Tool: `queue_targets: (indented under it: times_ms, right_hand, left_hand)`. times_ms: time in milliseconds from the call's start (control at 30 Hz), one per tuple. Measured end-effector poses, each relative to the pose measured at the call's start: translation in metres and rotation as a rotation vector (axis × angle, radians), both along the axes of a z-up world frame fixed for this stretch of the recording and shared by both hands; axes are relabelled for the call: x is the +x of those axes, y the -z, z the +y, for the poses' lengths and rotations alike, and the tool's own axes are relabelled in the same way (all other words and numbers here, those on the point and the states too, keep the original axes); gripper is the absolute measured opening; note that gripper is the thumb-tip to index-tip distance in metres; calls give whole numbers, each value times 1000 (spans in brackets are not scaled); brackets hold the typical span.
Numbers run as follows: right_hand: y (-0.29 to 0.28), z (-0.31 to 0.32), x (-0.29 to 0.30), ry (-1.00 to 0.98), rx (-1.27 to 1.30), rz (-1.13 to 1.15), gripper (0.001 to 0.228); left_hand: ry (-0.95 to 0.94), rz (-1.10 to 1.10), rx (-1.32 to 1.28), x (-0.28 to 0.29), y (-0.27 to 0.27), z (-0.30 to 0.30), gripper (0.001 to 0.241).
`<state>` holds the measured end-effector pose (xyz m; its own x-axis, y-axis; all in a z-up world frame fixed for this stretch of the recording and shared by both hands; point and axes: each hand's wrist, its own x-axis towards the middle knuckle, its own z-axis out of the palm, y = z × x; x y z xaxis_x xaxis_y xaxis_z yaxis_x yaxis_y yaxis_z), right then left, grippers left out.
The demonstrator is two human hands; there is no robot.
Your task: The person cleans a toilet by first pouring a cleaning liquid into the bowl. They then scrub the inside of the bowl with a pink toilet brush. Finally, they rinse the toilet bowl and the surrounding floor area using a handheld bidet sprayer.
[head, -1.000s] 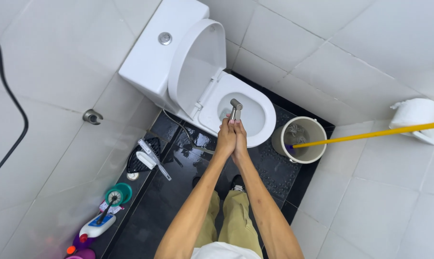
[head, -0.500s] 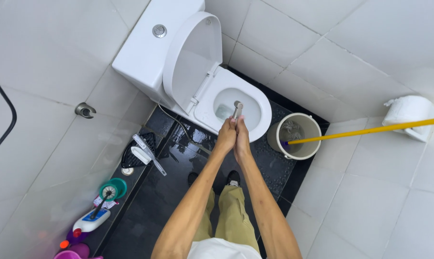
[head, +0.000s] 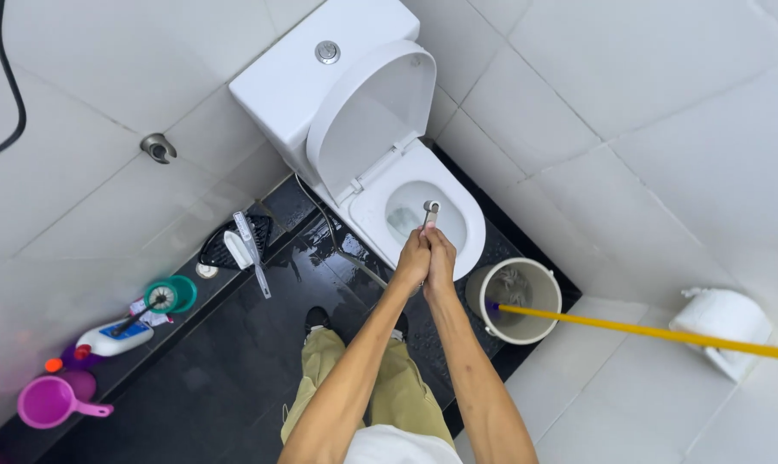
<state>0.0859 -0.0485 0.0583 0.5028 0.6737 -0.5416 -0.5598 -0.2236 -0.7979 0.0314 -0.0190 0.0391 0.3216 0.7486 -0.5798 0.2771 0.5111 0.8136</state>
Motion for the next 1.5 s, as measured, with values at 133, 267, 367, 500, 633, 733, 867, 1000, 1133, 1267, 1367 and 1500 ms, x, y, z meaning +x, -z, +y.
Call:
queue_targets:
  times_ms: [133, 267, 367, 500, 633, 733, 867, 1000, 1133, 1267, 1367, 1500]
  right_hand:
    - [9, 8, 23, -50, 3, -7, 26]
    - [10, 12, 28, -112, -48, -11, 27]
    - [3, 21, 24, -136, -57, 8, 35]
    - [-9, 29, 8, -200, -59, -10, 36]
    - [-5, 36, -12, -242, -32, 27, 33]
    - [5, 39, -34, -284, 12, 35, 32]
    - [5, 37, -66, -349, 61, -8, 32]
    - [3, 39, -105, -353, 43, 38, 30]
    - [22, 38, -133, -356, 109, 47, 28]
    - [21, 42, -161, -321, 139, 3, 28]
    - [16, 49, -180, -311, 149, -46, 28]
    - [20, 57, -200, -343, 208, -119, 29]
  left_hand:
    - [-110, -9, 14, 25, 28, -2, 48]
    - [-231, -86, -24, 30, 20, -3, 48]
    - [-296, -98, -58, 30, 24, 4, 48]
    - [-310, -21, 10, 20, 29, 10, 50]
    - [-375, -14, 49, -3, 23, 13, 49]
    - [-423, -41, 44, -29, 13, 15, 53]
    - [-478, -148, 26, -67, -7, 15, 57]
    - [-484, -178, 10, -108, -15, 15, 56]
    - [-459, -190, 53, -137, 7, 20, 55]
    - [-450, -228, 100, -162, 5, 29, 50]
    - [-447, -234, 82, -181, 4, 38, 48]
    - [-434, -175, 102, -200, 11, 47, 46]
